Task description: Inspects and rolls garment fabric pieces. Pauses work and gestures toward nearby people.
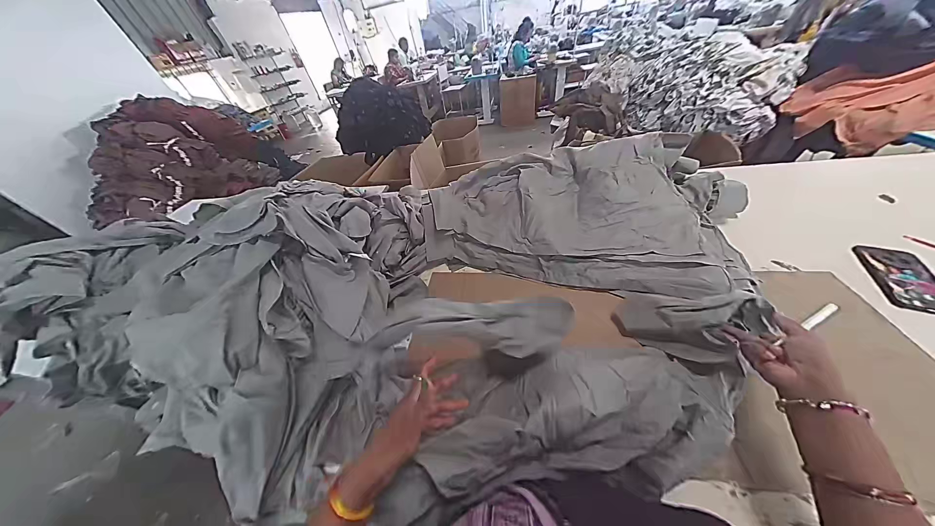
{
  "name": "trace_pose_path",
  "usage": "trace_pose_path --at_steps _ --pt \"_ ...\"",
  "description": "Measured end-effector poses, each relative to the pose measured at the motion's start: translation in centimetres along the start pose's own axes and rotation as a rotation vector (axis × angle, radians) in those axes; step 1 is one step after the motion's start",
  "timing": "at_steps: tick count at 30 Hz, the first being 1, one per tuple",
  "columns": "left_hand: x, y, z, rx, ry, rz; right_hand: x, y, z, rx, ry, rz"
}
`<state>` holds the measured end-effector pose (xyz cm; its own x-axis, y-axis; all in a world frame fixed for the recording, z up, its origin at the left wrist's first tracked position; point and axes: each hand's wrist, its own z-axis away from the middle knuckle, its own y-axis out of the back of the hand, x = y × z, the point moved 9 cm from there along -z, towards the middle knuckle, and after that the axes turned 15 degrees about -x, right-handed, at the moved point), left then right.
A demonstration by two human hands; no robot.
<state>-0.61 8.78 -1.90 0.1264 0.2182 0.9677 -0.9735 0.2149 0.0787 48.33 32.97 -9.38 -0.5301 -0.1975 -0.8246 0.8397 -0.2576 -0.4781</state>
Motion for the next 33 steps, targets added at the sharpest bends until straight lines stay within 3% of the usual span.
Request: trace_pose_path --at_steps 3,5,7,9,11,13,15,17,20,23,26,27,28,30,32,33 --pt "2.1 2.9 2.4 0.306 -0.316 -0.427 0.5 -1.6 1.3 0.074 0.163 0.328" --pt "3.2 5.9 3.7 0.602 -0.405 -0.720 0.1 -6.5 2.6 -0.097 0.356 0.687" --pt "2.3 8.4 2.4 0.704 -0.302 -0.807 2.2 -13.8 4.2 -0.387 0.511 0.996" --pt "-0.3 9.8 -1.1 0.591 -0.007 -0.754 7.2 -20.7 5.4 -0.686 0.494 1.256" --pt "-3.9 9.4 -5.0 0.413 0.307 -0.755 13.0 -25.1 5.9 -0.893 0.321 1.555" --pt "-6.6 7.1 -7.7 0.247 0.466 -0.771 17.7 -26.5 4.8 -0.937 0.143 1.796" --pt "-7.8 4.6 -9.1 0.161 0.509 -0.830 19.6 -26.3 3.0 -0.881 0.047 1.894" --pt "-7.2 3.9 -8.5 0.180 0.485 -0.787 18.9 -25.6 1.8 -0.802 0.065 1.906" --pt "-3.4 6.5 -4.0 0.378 0.204 -0.409 15.7 -24.0 1.3 -0.794 0.133 1.877" --pt "0.5 9.7 1.3 0.526 -0.112 -0.043 9.8 -23.7 2.6 -0.861 0.389 1.614" --pt "3.9 11.8 3.6 0.450 -0.429 -0.094 2.8 -23.3 7.1 -0.920 0.718 1.207" --pt "5.0 12.8 4.1 0.504 -0.470 -0.207 1.2 -23.1 8.8 -0.953 0.707 1.039" --pt "5.8 13.8 4.6 0.623 -0.432 -0.401 0.2 -23.0 10.3 -0.997 0.585 0.842" --pt "6.1 14.9 4.2 0.781 -0.138 -0.783 0.2 -22.6 13.7 -0.995 0.207 0.529" --pt "5.0 14.2 2.1 0.753 0.074 -0.864 1.9 -22.2 16.1 -0.898 -0.009 0.464" --pt "5.0 12.7 1.1 0.712 0.006 -0.862 3.3 -21.9 16.7 -0.843 -0.093 0.464"
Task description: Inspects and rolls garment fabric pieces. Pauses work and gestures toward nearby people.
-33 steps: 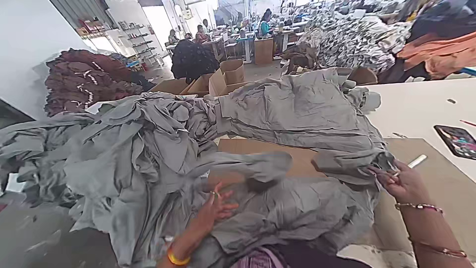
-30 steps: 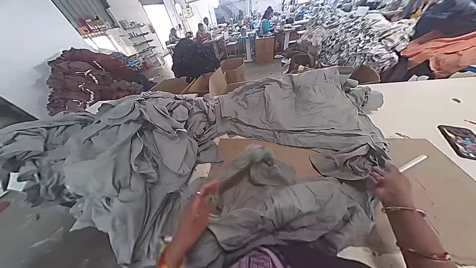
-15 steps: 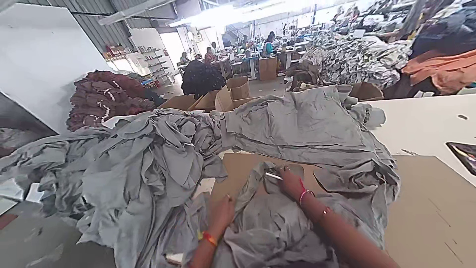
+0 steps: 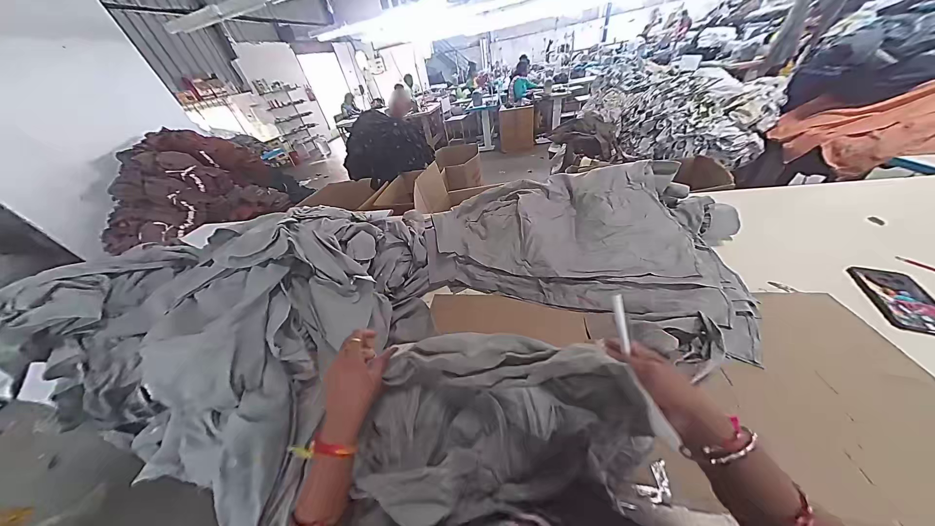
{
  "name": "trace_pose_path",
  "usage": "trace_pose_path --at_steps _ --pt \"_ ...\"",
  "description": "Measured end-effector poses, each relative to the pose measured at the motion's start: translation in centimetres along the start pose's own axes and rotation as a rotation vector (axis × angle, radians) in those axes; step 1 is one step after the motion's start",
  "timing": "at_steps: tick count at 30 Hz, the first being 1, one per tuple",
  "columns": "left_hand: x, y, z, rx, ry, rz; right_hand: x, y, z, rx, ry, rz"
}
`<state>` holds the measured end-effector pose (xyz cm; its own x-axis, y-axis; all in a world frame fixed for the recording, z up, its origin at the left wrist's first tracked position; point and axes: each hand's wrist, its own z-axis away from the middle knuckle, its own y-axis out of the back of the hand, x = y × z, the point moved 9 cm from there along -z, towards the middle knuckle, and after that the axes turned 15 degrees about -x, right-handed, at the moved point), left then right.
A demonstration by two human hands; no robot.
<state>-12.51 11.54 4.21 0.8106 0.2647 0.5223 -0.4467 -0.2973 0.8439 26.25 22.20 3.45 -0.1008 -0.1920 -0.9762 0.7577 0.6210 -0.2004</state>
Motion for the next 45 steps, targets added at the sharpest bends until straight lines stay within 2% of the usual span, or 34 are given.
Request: trace_pose_path --at_steps 2,5,7,8,10,12,14,16,19,22,23,27,30,38,40,42,43,45 --pt "5.1 -2.6 1.6 -0.049 -0.296 0.142 3.1 -1.3 -0.2 0.007 -0.152 -0.083" --pt "13.2 -7.8 6.6 -0.232 -0.759 0.292 6.8 -3.8 -0.5 -0.108 -0.261 -0.180" --pt "16.2 -10.2 9.0 -0.288 -0.952 0.402 7.4 -5.8 -0.2 -0.215 -0.267 -0.186" --pt "16.9 -10.9 9.6 -0.284 -0.984 0.457 7.4 -6.4 -0.1 -0.262 -0.244 -0.163" --pt "16.8 -10.9 9.9 -0.186 -0.922 0.478 7.0 -6.7 -0.2 -0.308 -0.099 -0.006" --pt "16.3 -9.4 9.4 -0.056 -0.757 0.411 4.8 -5.9 0.2 -0.236 0.258 0.338" --pt "15.7 -8.9 9.0 -0.050 -0.634 0.275 2.0 -5.4 1.7 -0.084 0.591 0.662" --pt "15.6 -9.2 8.8 -0.067 -0.584 0.173 -0.4 -6.3 3.5 -0.018 0.706 0.880" --pt "16.7 -9.0 9.7 -0.089 -0.618 0.100 -0.5 -8.4 4.2 0.073 0.698 1.195" --pt "17.6 -7.7 10.7 0.078 -0.783 0.047 0.5 -8.8 3.5 0.065 0.662 1.300" --pt "17.5 -7.3 10.6 0.120 -0.788 0.035 0.4 -8.6 3.6 0.078 0.678 1.331" --pt "14.1 -6.6 7.9 0.087 -0.642 0.172 -1.0 -7.9 4.7 0.158 0.806 1.378" --pt "11.2 -5.5 7.3 0.179 -0.566 0.287 -1.3 -7.7 4.7 0.177 0.802 1.398" --pt "10.1 -4.0 8.8 0.379 -0.566 0.068 -1.2 -6.9 3.6 0.074 0.755 1.301" --pt "10.3 -4.6 8.2 0.230 -0.536 0.056 -1.4 -6.4 3.6 0.079 0.736 1.266" --pt "10.4 -6.1 7.4 -0.088 -0.477 0.121 -1.7 -5.7 3.4 0.114 0.694 1.294" --pt "10.6 -6.6 7.4 -0.196 -0.471 0.129 -1.9 -5.4 3.3 0.145 0.675 1.331" --pt "11.6 -6.7 8.1 -0.284 -0.507 0.106 -2.3 -4.4 2.7 0.169 0.631 1.415"
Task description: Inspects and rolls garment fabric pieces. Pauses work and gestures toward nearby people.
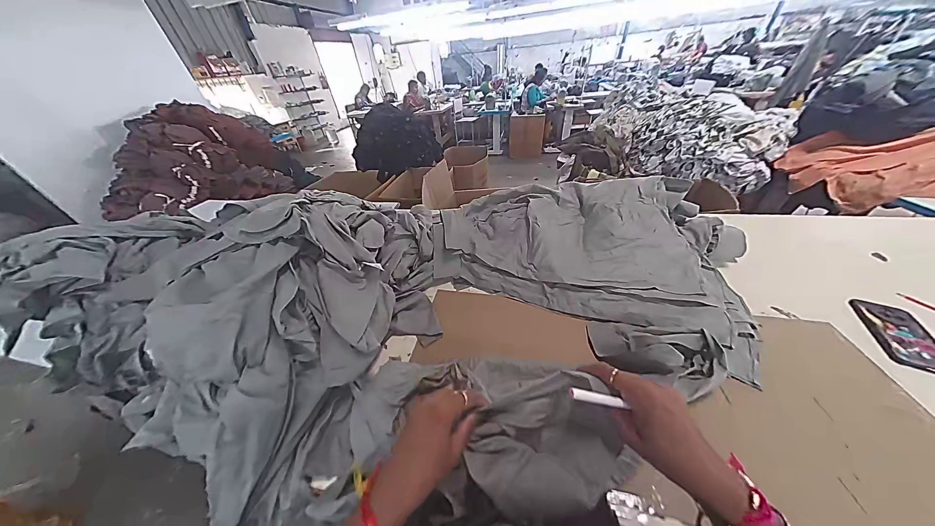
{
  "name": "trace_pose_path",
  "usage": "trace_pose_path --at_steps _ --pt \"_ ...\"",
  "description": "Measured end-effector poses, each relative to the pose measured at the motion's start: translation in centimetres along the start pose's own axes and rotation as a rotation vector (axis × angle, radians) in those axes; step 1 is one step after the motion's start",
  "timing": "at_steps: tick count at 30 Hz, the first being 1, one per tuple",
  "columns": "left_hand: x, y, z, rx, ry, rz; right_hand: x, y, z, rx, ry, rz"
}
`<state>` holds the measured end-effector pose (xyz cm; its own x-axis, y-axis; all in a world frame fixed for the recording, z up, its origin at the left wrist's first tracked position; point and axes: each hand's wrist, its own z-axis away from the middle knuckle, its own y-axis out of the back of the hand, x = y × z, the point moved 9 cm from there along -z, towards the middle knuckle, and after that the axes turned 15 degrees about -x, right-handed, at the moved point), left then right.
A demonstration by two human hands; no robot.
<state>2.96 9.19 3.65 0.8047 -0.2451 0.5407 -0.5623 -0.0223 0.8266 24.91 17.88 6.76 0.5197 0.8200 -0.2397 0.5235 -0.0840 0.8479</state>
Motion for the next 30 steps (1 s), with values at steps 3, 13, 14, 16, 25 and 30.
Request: trace_pose_path --at_steps 3,13,14,16,25,30 --pt "2.9 -0.2 0.6 -0.105 -0.099 0.064 1.5 0.1 -0.2 -0.025 -0.021 0.025" --pt "4.5 -5.5 -0.8 -0.127 -0.005 0.662 -1.5 2.0 0.4 0.253 0.066 0.006" --pt "3.5 -5.2 -0.9 -0.037 0.061 0.701 -2.6 1.3 0.8 0.240 0.125 0.011" --pt "2.1 -4.5 -0.8 0.094 0.157 0.768 -5.1 -1.0 1.4 0.182 0.283 0.026" --pt "1.1 -3.4 0.2 0.258 0.170 0.851 -7.8 -4.1 0.9 0.091 0.484 0.080" --pt "1.3 -2.8 0.5 0.311 0.130 0.828 -7.9 -5.3 1.2 0.016 0.480 0.023"
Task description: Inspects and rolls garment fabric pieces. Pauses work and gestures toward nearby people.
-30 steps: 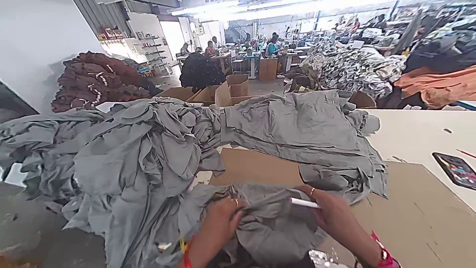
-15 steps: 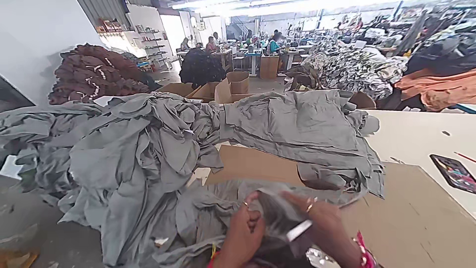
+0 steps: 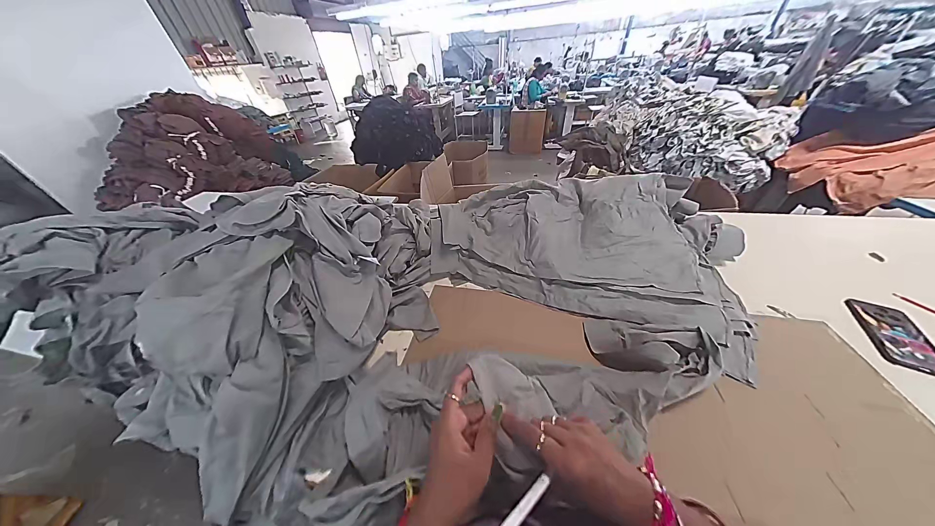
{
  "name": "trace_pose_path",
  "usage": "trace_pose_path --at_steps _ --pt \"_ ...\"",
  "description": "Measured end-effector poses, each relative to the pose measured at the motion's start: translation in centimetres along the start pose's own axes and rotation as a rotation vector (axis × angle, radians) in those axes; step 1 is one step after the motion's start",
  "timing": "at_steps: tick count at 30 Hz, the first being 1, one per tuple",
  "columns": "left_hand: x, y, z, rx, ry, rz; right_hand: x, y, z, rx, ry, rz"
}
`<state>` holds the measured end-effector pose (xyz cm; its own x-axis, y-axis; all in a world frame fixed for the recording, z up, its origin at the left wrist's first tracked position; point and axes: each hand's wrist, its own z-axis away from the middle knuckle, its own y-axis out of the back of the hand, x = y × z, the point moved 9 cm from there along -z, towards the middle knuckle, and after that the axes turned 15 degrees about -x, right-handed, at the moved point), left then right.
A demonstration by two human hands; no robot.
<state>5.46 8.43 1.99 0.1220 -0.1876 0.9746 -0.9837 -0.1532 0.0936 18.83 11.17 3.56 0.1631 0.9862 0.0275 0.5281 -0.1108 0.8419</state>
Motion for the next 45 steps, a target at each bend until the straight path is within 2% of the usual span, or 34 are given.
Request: trace_pose_path --at_steps 5,8,14,16,19,21,22,24,25,28,31,33,37,43,45 --pt "1.1 0.4 0.0 0.022 -0.057 -0.116 1.3 0.2 0.5 0.063 -0.052 -0.216" --pt "1.3 0.4 0.1 0.014 -0.069 -0.160 1.2 0.8 0.6 0.091 -0.028 -0.184" --pt "1.4 0.4 0.0 -0.013 -0.055 -0.186 0.6 0.3 0.3 0.001 0.003 -0.117" --pt "1.3 0.5 0.1 -0.003 -0.057 -0.192 0.7 -0.3 0.2 -0.075 0.009 -0.280" --pt "1.5 1.0 0.2 0.027 -0.096 -0.222 1.4 -1.8 0.1 -0.167 0.007 -0.815" --pt "1.8 1.0 0.4 0.039 -0.147 -0.336 2.1 -1.8 0.2 -0.142 -0.010 -1.084" --pt "2.1 0.9 0.6 0.052 -0.183 -0.441 2.8 -1.3 0.2 -0.066 -0.049 -1.107" --pt "3.1 0.3 1.0 0.080 -0.307 -0.676 4.2 0.4 0.4 0.076 -0.148 -0.923" --pt "3.5 -0.4 1.2 0.067 -0.381 -0.760 4.6 1.3 0.4 0.091 -0.181 -0.783" --pt "3.5 -3.2 1.8 -0.181 -0.513 -0.864 4.6 2.1 0.1 -0.016 -0.209 -0.467" --pt "2.6 -4.7 2.4 -0.323 -0.574 -0.956 3.7 0.7 0.2 -0.167 -0.156 -0.470" --pt "2.4 -4.6 2.5 -0.321 -0.568 -0.992 3.3 0.2 0.4 -0.184 -0.162 -0.490" --pt "2.7 -4.1 2.1 -0.259 -0.516 -0.986 3.6 0.8 0.5 -0.087 -0.189 -0.492" --pt "1.3 -3.0 0.2 -0.214 -0.237 -0.948 2.8 0.9 0.3 -0.047 -0.170 -0.275" --pt "1.3 -3.1 -0.1 -0.259 -0.249 -0.851 2.3 0.9 0.2 -0.032 -0.161 -0.276"
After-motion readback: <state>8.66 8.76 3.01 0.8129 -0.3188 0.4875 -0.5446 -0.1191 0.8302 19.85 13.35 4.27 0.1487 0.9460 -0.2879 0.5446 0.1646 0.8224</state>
